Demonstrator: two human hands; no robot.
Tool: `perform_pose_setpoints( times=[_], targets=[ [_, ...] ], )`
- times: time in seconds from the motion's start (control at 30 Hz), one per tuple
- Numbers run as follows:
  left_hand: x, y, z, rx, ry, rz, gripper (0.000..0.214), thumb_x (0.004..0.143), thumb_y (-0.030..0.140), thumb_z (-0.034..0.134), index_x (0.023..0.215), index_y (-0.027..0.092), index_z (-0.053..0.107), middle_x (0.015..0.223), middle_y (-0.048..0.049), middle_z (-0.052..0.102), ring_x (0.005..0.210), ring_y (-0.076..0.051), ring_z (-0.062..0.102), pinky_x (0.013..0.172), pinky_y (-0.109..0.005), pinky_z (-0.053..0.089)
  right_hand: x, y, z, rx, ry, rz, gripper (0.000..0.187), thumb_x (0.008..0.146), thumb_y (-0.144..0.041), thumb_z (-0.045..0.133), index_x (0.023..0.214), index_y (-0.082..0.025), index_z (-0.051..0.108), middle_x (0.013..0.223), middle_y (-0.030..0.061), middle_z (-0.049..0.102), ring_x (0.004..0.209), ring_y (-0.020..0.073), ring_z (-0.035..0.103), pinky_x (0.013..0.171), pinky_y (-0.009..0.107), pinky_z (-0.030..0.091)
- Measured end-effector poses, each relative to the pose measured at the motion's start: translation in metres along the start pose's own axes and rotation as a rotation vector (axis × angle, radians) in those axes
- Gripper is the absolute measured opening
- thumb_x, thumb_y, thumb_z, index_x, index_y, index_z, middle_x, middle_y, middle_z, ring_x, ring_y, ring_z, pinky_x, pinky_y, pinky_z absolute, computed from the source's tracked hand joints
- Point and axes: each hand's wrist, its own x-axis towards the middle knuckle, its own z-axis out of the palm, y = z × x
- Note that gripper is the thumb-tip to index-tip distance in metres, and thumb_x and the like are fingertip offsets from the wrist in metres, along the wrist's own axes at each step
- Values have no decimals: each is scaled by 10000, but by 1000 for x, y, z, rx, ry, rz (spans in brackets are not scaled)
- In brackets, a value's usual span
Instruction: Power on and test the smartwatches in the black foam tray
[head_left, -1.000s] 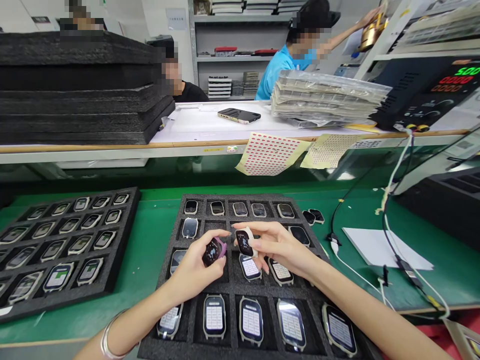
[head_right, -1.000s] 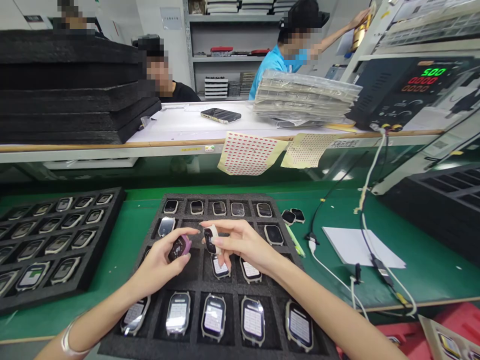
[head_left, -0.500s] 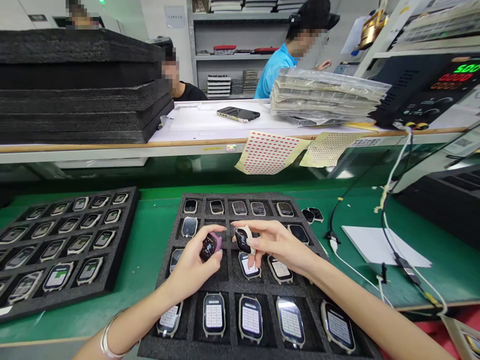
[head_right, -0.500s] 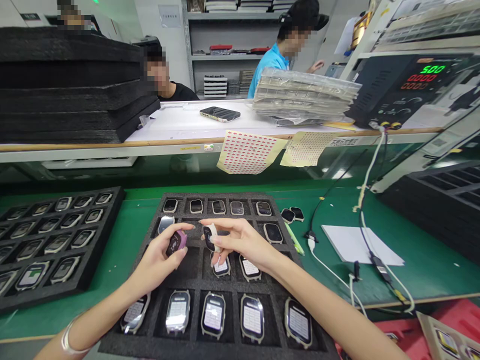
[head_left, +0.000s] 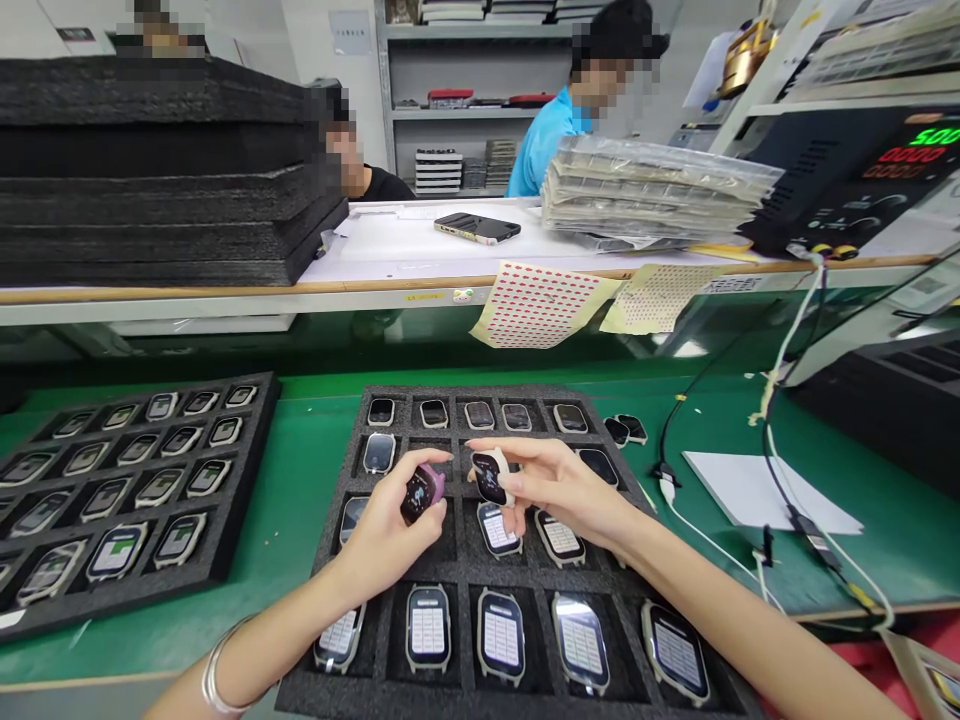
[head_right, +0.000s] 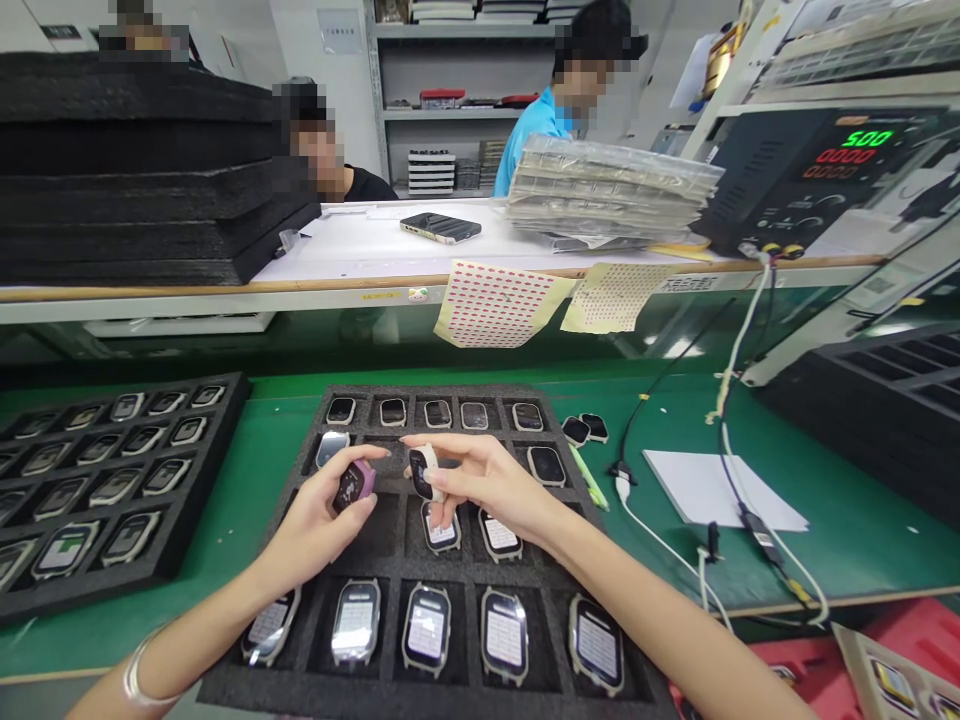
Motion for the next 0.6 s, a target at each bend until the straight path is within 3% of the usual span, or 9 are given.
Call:
perform_pose_setpoints(
  times=[0.13, 0.2, 0.3, 0.43, 0.6],
  targets=[
    [1, -2, 1, -19, -52, -87, 422, 836, 222, 528, 1249, 249, 449, 878, 1, 541, 451, -51, 397, 398, -180, 348, 1, 1, -1, 9, -31, 13, 565, 831, -291, 687, 1331, -118, 487, 638, 35, 672, 531, 164, 655, 523, 256, 536],
    [3, -2, 2, -98, -49, -117, 528, 828, 253, 558, 1318, 262, 363, 905, -4, 526, 449, -52, 417, 397, -193, 382, 2, 2, -1, 38, -34, 14, 561, 827, -277, 689, 1332, -147, 483, 765, 51, 677, 580, 162, 665, 526, 249, 537],
    [6, -2, 4, -257, -63, -121, 620, 784, 239, 614, 1333, 206, 328, 867, -12, 542, 538, -95, 512, 525, -249, 484, 4, 2, -1, 74, -24, 40, 534, 854, -279, 653, 1342, -185, 456, 999, 97, 651, 648, 162, 672, 515, 239, 532],
    [11, -1, 2, -471, -80, -160, 410, 828, 219, 534, 1225, 169, 443, 881, -44, 580, 702, -153, 584, 627, -289, 498, 5, 3, 0, 82, 0, 64, 396, 888, -292, 593, 1253, -167, 500, 1092, 135, 626, 624, 138, 645, 477, 220, 508],
    [13, 0, 2, -584, -84, -194, 296, 857, 194, 466, 1152, 168, 488, 968, -77, 581, 853, -206, 602, 661, -315, 515, 4, 4, 3, 47, 92, 50, 317, 866, -296, 603, 1145, -158, 541, 934, 93, 651, 533, 121, 615, 423, 197, 470]
  ],
)
